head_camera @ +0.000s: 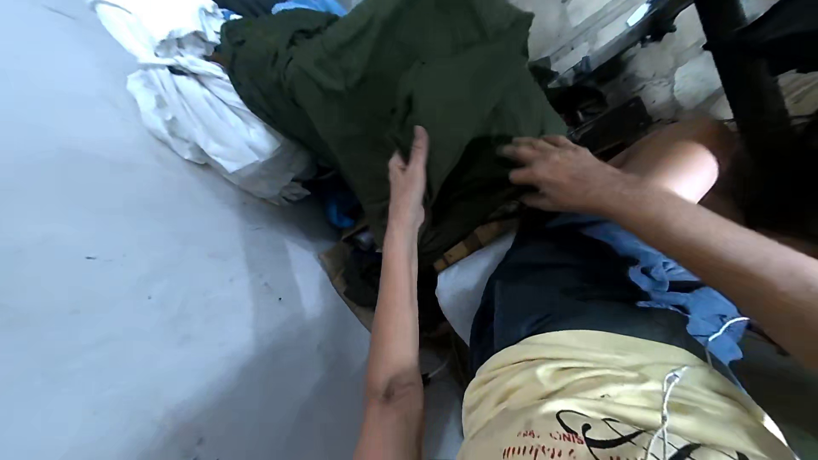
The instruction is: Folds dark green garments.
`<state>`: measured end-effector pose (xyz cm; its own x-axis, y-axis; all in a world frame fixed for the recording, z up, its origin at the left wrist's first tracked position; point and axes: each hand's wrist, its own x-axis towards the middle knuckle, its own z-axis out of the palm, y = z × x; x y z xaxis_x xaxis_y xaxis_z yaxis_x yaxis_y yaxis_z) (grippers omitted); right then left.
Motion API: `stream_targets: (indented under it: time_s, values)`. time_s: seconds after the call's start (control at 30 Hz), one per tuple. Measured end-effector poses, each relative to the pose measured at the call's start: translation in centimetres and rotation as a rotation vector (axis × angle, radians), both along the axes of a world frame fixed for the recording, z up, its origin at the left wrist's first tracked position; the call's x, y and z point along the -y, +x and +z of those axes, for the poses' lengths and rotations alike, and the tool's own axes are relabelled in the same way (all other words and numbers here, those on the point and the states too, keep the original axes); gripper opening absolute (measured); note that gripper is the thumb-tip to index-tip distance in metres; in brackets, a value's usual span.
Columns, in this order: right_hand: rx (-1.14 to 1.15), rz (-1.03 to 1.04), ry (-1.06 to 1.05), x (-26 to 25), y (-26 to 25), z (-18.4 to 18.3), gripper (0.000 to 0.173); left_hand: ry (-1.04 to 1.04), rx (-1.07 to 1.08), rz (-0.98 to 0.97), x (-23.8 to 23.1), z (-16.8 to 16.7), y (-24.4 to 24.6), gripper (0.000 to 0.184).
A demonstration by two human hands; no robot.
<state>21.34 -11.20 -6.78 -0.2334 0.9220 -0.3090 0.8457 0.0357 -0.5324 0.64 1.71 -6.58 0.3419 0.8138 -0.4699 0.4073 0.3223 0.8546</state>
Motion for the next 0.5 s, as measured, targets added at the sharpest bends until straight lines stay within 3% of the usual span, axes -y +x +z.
stream_targets:
  time_s: [0.03, 0.07, 0.1, 0.13, 0.23, 0.3, 0.33, 0.4, 0.47, 0.5]
  values:
    - [-0.094, -0.065, -0.011, -1.1, 0.4, 1.2, 0.018, 0.11, 0.008, -0.188, 1.4, -0.3, -0.1, 0.051]
    - [-0.155, -0.132, -0.005, -2.6, 0.7, 2.2, 0.017, 0.231, -0.034, -0.358, 2.5, -0.9, 0.1, 0.064]
    - [-0.167, -0.187, 0.016, -4.0, 0.7, 2.9, 0.015, 0.342, -0.114, -0.454, 3.1, -1.7, 0.8, 0.078]
    - [-0.132, -0.237, 0.031, -5.2, 0.1, 3.3, 0.016, 0.401, -0.204, -0.479, 3.4, -2.2, 1.5, 0.08]
    - [0.08, -0.345, 0.266, -6.2, -3.2, 2.5, 0.028, 0.289, -0.2, -0.164, 1.8, -2.7, 2.7, 0.038]
    - [0.172, -0.216, 0.536, -4.7, -4.8, 1.0, 0.027, 0.038, -0.034, 0.142, 0.0, -2.3, 2.4, 0.033]
    - [0.183, -0.104, 0.555, -3.4, -4.9, 0.1, 0.024, -0.079, -0.008, 0.259, -1.0, -1.8, 1.8, 0.044]
    - [0.164, -0.026, 0.315, -0.8, -3.1, -1.8, 0.026, -0.214, -0.022, 0.387, -2.8, -1.5, 0.5, 0.064]
    - [0.128, -0.068, 0.033, 0.5, -0.1, -2.6, 0.035, -0.229, -0.008, 0.406, -3.4, -1.6, -0.2, 0.069]
    - [0.077, -0.077, -0.031, 0.3, 1.1, -2.3, 0.03, -0.189, -0.009, 0.367, -2.9, -1.5, 0.0, 0.067]
